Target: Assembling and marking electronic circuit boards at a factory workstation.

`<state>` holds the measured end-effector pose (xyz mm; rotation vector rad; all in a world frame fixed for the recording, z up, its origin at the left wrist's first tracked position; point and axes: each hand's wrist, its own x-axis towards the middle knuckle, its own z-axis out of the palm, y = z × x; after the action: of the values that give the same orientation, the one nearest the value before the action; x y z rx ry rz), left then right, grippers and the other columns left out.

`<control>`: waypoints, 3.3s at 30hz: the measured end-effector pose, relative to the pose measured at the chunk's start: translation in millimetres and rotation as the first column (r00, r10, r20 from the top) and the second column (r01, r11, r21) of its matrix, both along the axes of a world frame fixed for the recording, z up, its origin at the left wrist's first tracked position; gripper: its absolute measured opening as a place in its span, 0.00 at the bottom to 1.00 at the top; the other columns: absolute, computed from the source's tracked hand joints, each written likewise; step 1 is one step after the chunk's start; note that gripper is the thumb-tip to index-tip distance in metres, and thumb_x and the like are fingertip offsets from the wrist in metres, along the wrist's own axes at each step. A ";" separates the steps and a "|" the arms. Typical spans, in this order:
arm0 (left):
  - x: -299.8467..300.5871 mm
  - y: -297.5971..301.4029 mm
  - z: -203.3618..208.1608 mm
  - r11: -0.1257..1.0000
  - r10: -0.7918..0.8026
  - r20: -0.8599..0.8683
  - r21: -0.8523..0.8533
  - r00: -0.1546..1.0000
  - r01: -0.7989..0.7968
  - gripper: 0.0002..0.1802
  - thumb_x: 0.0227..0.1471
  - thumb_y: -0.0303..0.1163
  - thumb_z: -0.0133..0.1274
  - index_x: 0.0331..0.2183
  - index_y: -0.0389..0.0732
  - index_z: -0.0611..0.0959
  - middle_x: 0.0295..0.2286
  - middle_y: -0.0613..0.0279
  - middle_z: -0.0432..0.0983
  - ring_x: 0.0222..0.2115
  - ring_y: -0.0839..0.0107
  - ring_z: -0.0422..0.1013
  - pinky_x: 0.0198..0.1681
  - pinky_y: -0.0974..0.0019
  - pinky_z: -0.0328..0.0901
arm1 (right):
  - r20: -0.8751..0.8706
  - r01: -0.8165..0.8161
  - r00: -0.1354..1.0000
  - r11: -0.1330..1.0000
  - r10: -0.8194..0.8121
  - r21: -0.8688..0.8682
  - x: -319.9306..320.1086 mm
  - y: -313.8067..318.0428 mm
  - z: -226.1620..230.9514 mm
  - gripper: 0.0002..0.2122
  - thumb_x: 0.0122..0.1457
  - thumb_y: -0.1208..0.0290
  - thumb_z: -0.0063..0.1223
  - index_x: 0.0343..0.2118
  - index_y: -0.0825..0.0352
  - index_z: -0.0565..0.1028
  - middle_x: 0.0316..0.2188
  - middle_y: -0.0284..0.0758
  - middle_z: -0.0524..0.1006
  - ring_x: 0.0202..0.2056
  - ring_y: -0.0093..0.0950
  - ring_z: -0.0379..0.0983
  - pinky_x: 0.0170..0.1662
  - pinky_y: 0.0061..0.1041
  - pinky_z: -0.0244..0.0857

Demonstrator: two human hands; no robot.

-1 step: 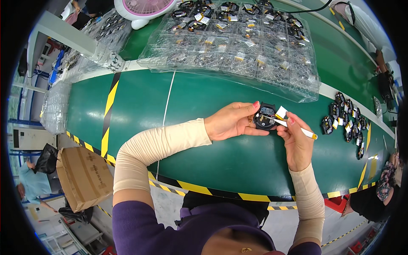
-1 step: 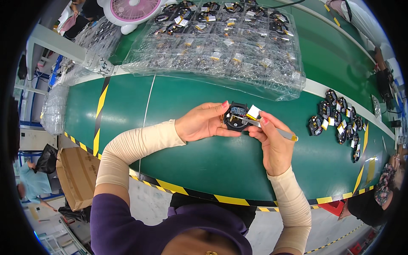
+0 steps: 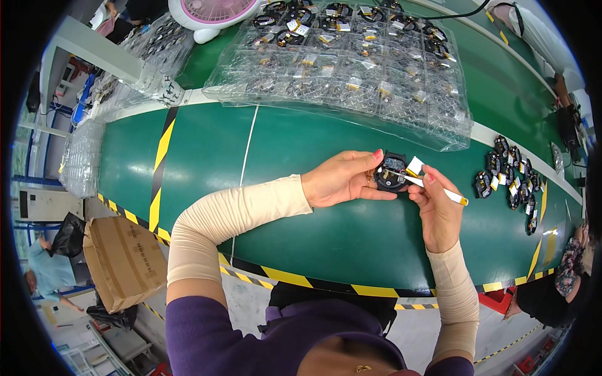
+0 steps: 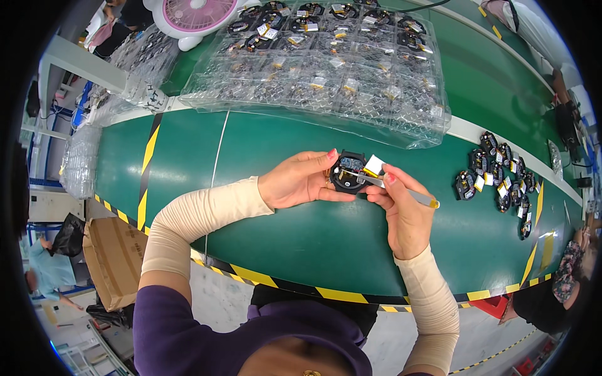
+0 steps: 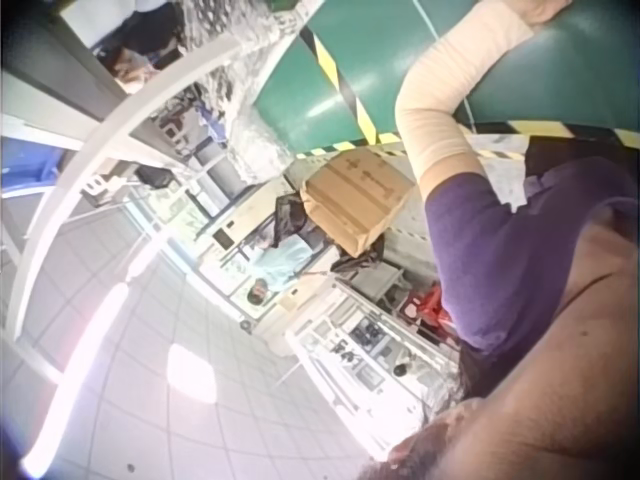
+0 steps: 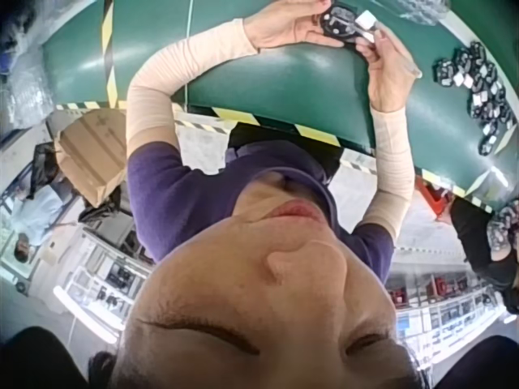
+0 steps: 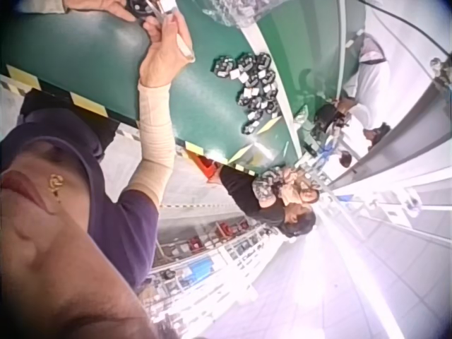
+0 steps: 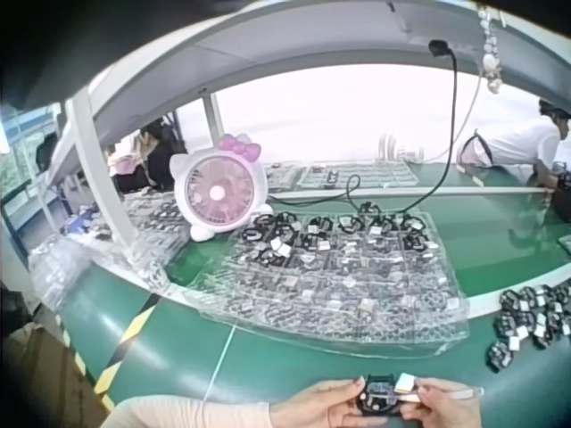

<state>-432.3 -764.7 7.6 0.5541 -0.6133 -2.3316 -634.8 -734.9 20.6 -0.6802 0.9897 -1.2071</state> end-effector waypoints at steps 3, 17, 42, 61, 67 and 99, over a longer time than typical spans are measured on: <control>-0.6 1.0 1.6 1.000 -0.003 0.011 -0.015 1.000 0.003 0.23 0.59 0.42 0.37 0.47 0.33 0.68 0.44 0.55 0.68 0.45 0.65 0.67 0.52 0.56 0.62 | 0.013 0.014 1.000 1.000 -0.014 0.009 0.6 -0.1 1.3 0.14 0.56 0.73 0.49 0.42 0.78 0.69 0.30 0.39 0.73 0.28 0.27 0.73 0.32 0.21 0.70; -0.9 1.5 2.0 0.999 -0.001 0.040 -0.033 0.999 0.002 0.23 0.59 0.42 0.37 0.47 0.34 0.68 0.45 0.56 0.68 0.45 0.66 0.67 0.52 0.57 0.62 | 0.018 0.015 1.000 0.999 -0.016 0.034 1.1 1.6 4.8 0.15 0.56 0.73 0.49 0.43 0.77 0.68 0.31 0.40 0.74 0.28 0.25 0.73 0.32 0.20 0.68; -1.4 1.6 2.6 1.000 0.021 0.023 -0.005 1.000 -0.021 0.23 0.58 0.42 0.38 0.46 0.33 0.68 0.43 0.54 0.69 0.44 0.63 0.68 0.52 0.58 0.62 | 0.023 0.023 0.999 1.000 -0.023 0.002 3.5 3.3 0.5 0.15 0.57 0.73 0.47 0.44 0.77 0.67 0.33 0.41 0.74 0.30 0.25 0.73 0.35 0.20 0.69; -0.4 -2.5 5.5 0.979 0.149 0.139 -0.157 0.979 -0.127 0.21 0.59 0.38 0.38 0.46 0.31 0.69 0.41 0.52 0.70 0.42 0.62 0.70 0.46 0.58 0.67 | 0.018 0.111 0.994 0.975 -0.110 -0.192 1.0 1.2 4.8 0.09 0.55 0.75 0.50 0.38 0.69 0.68 0.31 0.38 0.72 0.30 0.27 0.72 0.35 0.22 0.68; -4.2 -2.3 0.3 0.972 0.208 0.207 -0.156 0.956 -0.177 0.16 0.58 0.33 0.40 0.43 0.32 0.72 0.39 0.55 0.72 0.40 0.65 0.71 0.44 0.59 0.69 | 0.009 -0.136 0.990 0.979 0.139 -0.149 3.3 10.7 9.3 0.10 0.54 0.75 0.50 0.38 0.70 0.68 0.27 0.40 0.72 0.19 0.24 0.68 0.22 0.18 0.65; -2.6 -3.8 6.1 0.979 0.130 0.260 -0.185 0.957 -0.083 0.23 0.59 0.43 0.37 0.45 0.33 0.70 0.40 0.55 0.70 0.40 0.65 0.70 0.46 0.59 0.67 | -0.823 -0.455 0.453 0.704 -0.344 -0.545 21.3 12.3 -9.0 0.09 0.52 0.77 0.50 0.37 0.63 0.72 0.23 0.34 0.72 0.20 0.26 0.69 0.22 0.24 0.62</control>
<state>-434.9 -768.6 13.7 0.8122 -0.8811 -2.0918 -613.5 -722.6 11.7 -2.1932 1.3059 -1.1104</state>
